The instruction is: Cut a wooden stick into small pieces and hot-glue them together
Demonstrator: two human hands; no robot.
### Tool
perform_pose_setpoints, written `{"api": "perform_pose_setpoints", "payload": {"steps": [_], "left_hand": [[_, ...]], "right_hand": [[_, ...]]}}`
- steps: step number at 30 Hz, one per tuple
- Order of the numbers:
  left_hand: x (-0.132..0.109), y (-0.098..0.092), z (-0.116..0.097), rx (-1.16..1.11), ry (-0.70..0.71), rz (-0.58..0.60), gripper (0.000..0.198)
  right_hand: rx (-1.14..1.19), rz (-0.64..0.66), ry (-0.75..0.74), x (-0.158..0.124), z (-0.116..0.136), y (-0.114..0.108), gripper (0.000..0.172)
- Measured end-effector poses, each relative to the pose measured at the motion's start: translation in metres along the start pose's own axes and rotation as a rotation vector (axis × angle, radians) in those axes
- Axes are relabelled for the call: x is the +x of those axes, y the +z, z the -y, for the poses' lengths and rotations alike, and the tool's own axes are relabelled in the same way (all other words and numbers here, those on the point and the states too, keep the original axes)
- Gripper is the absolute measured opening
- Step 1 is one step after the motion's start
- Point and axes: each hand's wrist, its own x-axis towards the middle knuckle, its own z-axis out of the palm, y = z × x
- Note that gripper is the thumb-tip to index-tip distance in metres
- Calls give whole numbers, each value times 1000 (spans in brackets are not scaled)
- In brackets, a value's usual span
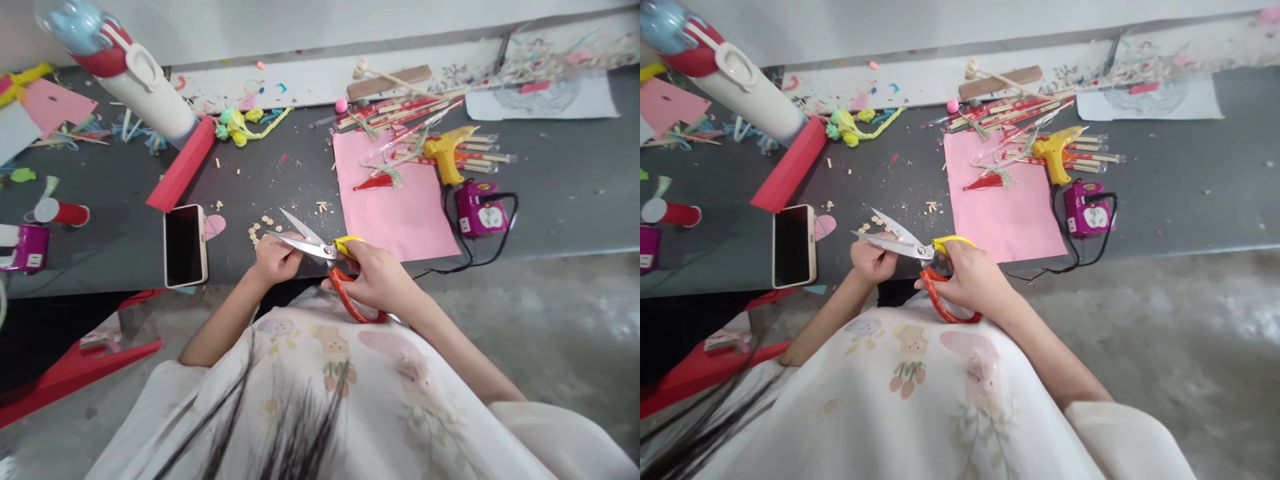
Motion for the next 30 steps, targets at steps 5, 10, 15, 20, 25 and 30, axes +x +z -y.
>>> {"api": "perform_pose_setpoints", "payload": {"steps": [5, 10, 15, 20, 25, 30], "left_hand": [[7, -4, -13, -132, 65, -31, 28], [12, -6, -19, -479, -101, 68, 39], [9, -4, -13, -956, -348, 221, 33], [11, -9, -14, -1132, -540, 364, 37], [12, -12, -15, -1173, -611, 409, 36], [9, -7, -11, -1213, -590, 407, 36]], "right_hand": [[-57, -111, 21, -2, 0, 3, 36], [-79, -148, -18, -5, -3, 7, 43], [-91, -156, -55, -7, -6, 9, 51], [-85, -126, -68, -7, -6, 8, 51], [-97, -134, -72, -7, -4, 6, 47], [-113, -109, -46, -5, -4, 5, 42]]}}
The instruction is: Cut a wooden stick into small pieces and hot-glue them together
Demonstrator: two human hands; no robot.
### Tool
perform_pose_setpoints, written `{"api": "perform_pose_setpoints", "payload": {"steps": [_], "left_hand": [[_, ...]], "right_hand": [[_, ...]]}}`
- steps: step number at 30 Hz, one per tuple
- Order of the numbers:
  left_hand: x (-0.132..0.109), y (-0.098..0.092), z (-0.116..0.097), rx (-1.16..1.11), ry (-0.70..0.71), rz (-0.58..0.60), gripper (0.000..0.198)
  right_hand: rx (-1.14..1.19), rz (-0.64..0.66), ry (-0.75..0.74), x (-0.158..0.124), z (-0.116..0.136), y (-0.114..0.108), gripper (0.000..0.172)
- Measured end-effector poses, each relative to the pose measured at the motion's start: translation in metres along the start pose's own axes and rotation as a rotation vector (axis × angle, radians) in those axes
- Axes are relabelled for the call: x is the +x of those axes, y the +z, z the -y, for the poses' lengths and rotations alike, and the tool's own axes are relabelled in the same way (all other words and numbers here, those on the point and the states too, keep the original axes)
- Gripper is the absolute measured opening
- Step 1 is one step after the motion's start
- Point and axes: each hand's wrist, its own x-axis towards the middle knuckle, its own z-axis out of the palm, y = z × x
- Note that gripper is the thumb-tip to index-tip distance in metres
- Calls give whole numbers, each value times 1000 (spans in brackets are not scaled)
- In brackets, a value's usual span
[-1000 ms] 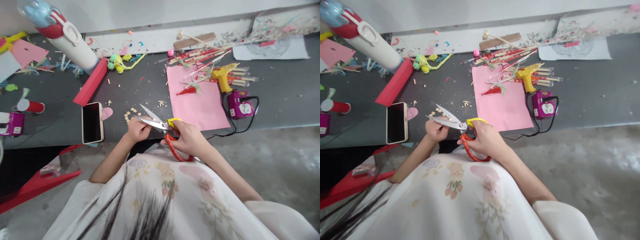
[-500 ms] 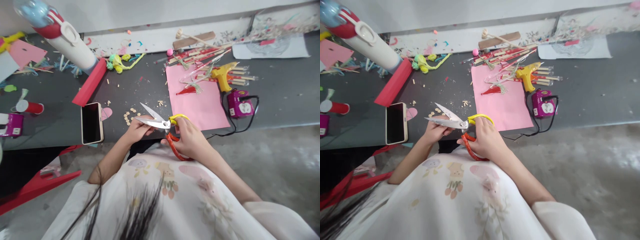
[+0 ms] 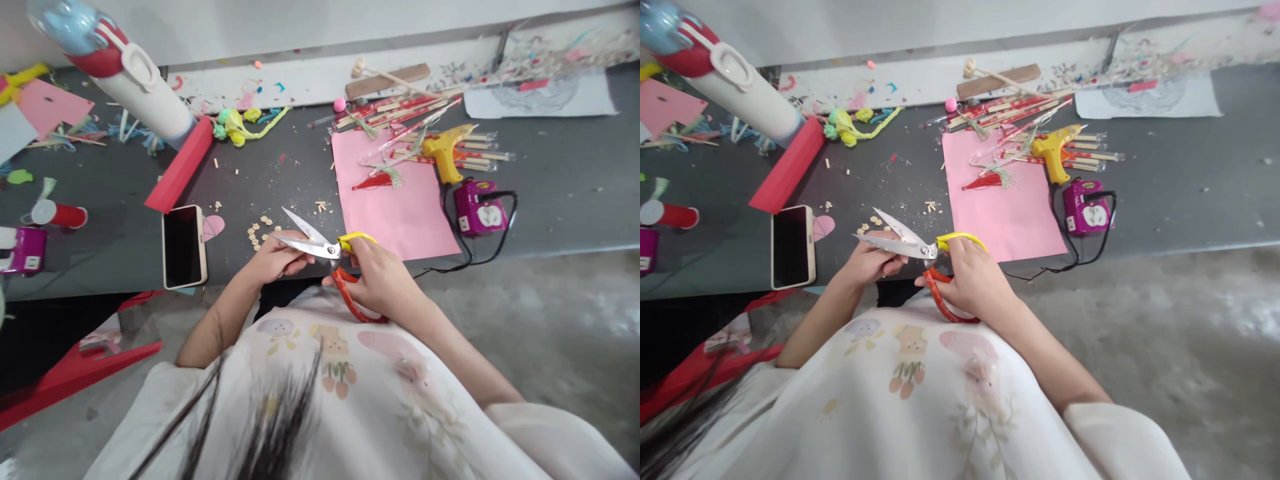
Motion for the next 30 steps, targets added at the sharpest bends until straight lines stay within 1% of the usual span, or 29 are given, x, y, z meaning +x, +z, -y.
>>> {"api": "perform_pose_setpoints", "payload": {"steps": [3, 6, 8, 10, 12, 14, 15, 17, 19, 21, 23, 26, 30], "left_hand": [[0, 0, 3, 53, 5, -21, 34], [-1, 2, 4, 196, 54, -57, 35], [-3, 6, 4, 368, 117, -112, 37], [-4, 10, 4, 624, 222, -227, 34], [-4, 13, 5, 893, 358, -352, 29], [-4, 15, 5, 1065, 463, -403, 29], [-3, 14, 4, 1104, 488, -392, 32], [-3, 13, 1, 1117, 484, -337, 35], [-4, 10, -3, 1083, 423, -264, 38], [-5, 8, -7, 995, 336, -186, 41], [-6, 8, -9, 853, 281, -131, 39], [-7, 8, -10, 662, 266, -93, 34], [-6, 7, -9, 610, 236, -75, 32]], "right_hand": [[-16, 35, 37, 0, 0, 0, 40], [-21, 51, 78, 0, 0, 0, 40], [-18, 49, 99, 0, 0, 0, 40], [-15, 38, 128, 1, 0, 1, 40], [-16, 17, 148, 1, 0, 1, 41], [-13, -2, 141, 1, -2, 2, 42], [-9, -10, 127, 0, -2, 2, 42], [5, -19, 94, -1, -4, 3, 43], [20, -27, 65, -3, -6, 3, 44], [33, -41, 41, -4, -7, 4, 47], [40, -56, 20, -5, -8, 5, 49], [45, -60, 8, -6, -8, 6, 51], [33, -36, 17, -5, -7, 4, 48]]}}
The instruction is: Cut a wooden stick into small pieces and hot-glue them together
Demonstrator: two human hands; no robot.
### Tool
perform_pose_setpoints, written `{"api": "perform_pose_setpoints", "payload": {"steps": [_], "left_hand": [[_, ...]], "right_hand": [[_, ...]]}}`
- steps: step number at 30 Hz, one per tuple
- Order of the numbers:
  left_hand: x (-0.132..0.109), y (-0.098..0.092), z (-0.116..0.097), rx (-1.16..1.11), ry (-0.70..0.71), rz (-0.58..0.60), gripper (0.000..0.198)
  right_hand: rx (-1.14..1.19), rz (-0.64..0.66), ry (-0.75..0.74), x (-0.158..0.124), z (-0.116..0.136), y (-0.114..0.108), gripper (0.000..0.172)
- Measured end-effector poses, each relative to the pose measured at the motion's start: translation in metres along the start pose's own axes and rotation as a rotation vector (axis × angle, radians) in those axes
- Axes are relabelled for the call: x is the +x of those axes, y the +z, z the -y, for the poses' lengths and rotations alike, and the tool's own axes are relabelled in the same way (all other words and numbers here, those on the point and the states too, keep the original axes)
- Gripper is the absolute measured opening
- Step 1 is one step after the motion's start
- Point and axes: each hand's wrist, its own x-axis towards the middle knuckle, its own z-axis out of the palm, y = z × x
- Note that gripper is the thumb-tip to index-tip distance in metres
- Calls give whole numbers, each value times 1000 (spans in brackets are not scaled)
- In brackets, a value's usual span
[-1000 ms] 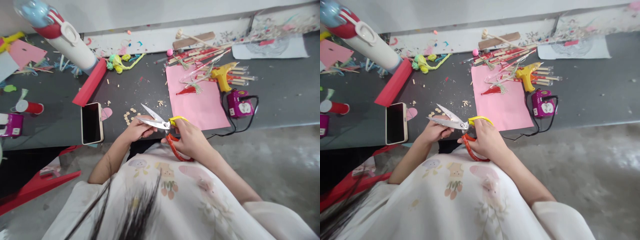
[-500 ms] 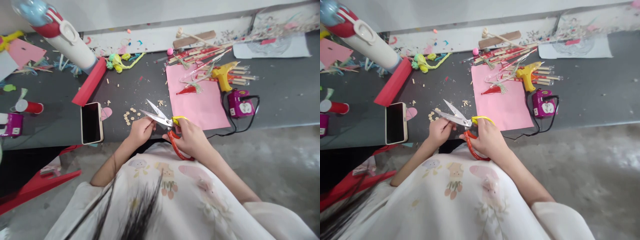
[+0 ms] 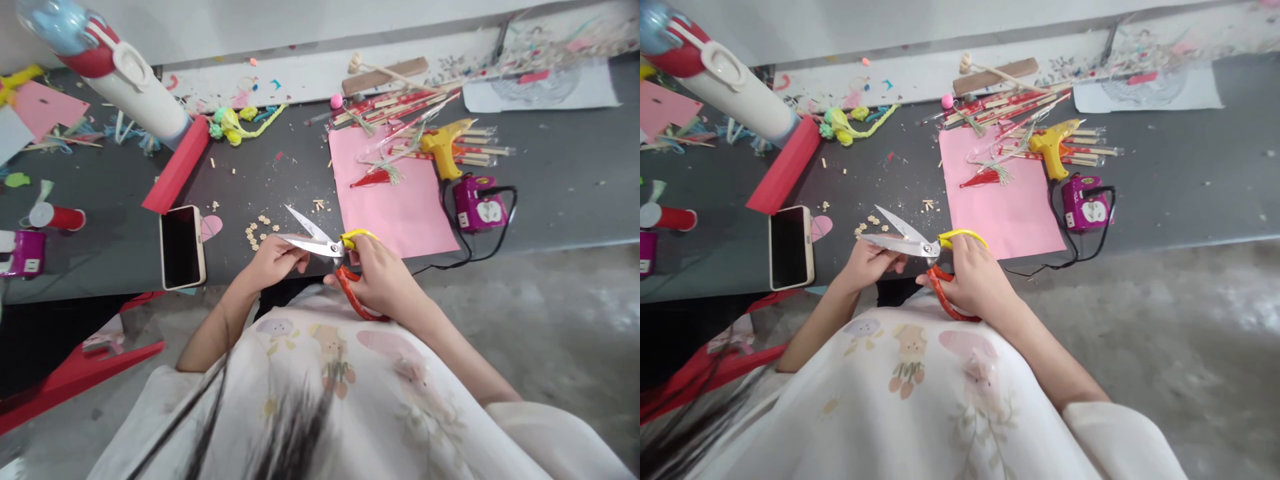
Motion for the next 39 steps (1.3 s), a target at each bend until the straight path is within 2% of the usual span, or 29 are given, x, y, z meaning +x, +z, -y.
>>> {"api": "perform_pose_setpoints", "payload": {"steps": [6, 11, 13, 16, 18, 20, 22, 25, 28, 33, 39], "left_hand": [[0, 0, 3, -38, -13, 1, 32], [0, 1, -1, 151, 41, -21, 37], [-2, 6, -1, 285, 37, -83, 36], [-6, 15, 3, 490, 45, -299, 30], [-7, 20, 6, 557, 86, -362, 34], [-7, 19, 8, 553, 110, -333, 37], [-6, 15, 7, 495, 95, -255, 39], [-3, 7, 2, 301, 50, -103, 40], [-2, 1, -2, 97, 17, -13, 34], [-1, 0, -3, -5, -4, 15, 36], [2, 1, 0, -59, 1, 10, 32]], "right_hand": [[-11, 0, 23, 2, 4, -5, 39], [-26, 17, 50, 3, 6, -5, 39], [-28, 18, 66, 3, 5, -3, 40], [-34, -12, 62, 3, 4, -1, 41], [-41, -21, 41, 2, 3, 0, 42], [-41, -10, 21, 1, 1, 0, 43], [-27, 12, 12, 1, 0, -1, 43], [-4, 40, 2, 0, -2, -3, 46], [-7, 37, -20, -1, -1, -2, 47], [-11, 0, -27, -1, 0, -1, 44], [-11, 16, 33, 2, 2, -3, 39]]}}
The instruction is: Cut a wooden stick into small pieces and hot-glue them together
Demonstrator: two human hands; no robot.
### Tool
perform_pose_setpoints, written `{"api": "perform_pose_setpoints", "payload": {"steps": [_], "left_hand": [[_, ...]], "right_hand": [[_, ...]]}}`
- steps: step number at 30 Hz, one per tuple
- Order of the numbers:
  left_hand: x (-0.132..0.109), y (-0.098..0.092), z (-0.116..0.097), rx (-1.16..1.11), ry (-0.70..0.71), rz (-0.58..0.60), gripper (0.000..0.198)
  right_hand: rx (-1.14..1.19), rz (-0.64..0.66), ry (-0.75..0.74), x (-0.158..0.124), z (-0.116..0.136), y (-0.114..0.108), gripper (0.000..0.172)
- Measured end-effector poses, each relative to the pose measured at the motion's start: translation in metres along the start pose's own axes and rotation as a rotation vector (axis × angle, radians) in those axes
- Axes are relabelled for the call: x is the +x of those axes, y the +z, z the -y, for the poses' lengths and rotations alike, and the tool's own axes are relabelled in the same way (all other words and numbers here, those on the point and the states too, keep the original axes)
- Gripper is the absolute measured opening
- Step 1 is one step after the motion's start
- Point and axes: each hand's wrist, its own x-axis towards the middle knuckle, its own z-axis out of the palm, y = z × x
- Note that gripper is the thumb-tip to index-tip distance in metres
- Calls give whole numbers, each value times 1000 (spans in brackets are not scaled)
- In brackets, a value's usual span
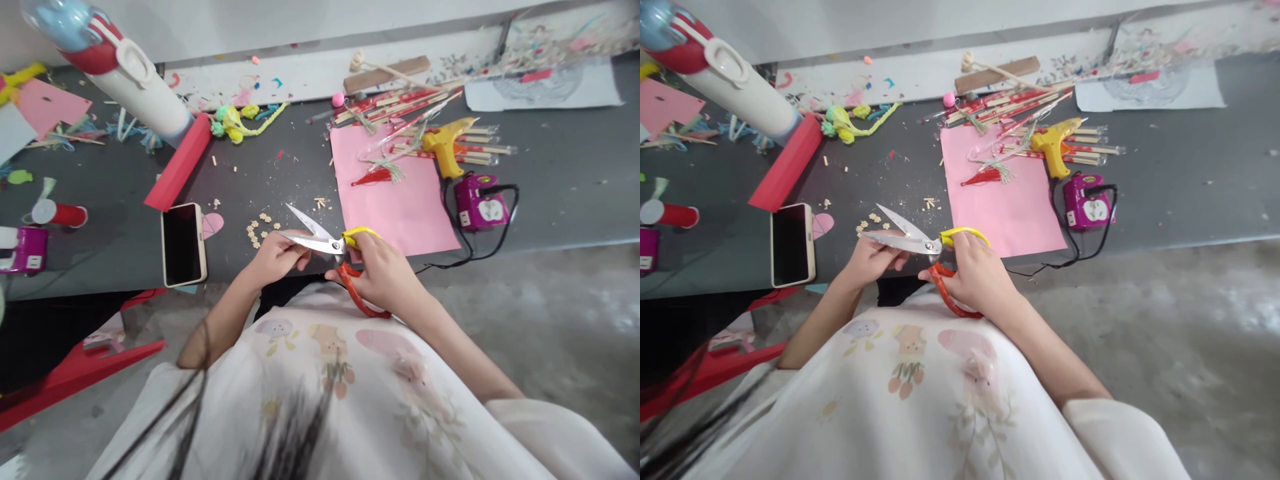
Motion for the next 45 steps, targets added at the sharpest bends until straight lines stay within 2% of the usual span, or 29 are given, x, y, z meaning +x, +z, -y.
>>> {"api": "perform_pose_setpoints", "payload": {"steps": [5, 9, 12, 18, 24, 27, 32, 38, 45], "left_hand": [[7, 0, -1, 51, -6, -61, 35], [15, -3, -7, 249, -11, -144, 38], [21, -7, -9, 403, 54, -215, 38], [20, -6, -5, 653, 89, -283, 32], [12, -1, 2, 721, 132, -356, 27], [10, -2, -2, 683, 143, -310, 31], [10, -8, -17, 460, 88, -155, 40], [11, -16, -26, 318, 5, 17, 29], [11, -20, -27, 310, -48, 66, 29]], "right_hand": [[17, 0, 42, 6, 4, -1, 38], [60, -19, 152, 14, 10, 4, 39], [130, -5, 212, 16, 15, 11, 37], [310, 93, 228, 11, 20, 18, 37], [321, 103, 210, 7, 19, 19, 36], [303, 103, 204, 5, 19, 19, 37], [276, 132, 165, 3, 20, 17, 45], [252, 129, 150, 0, 17, 16, 50], [249, 124, 121, 1, 12, 18, 48]]}}
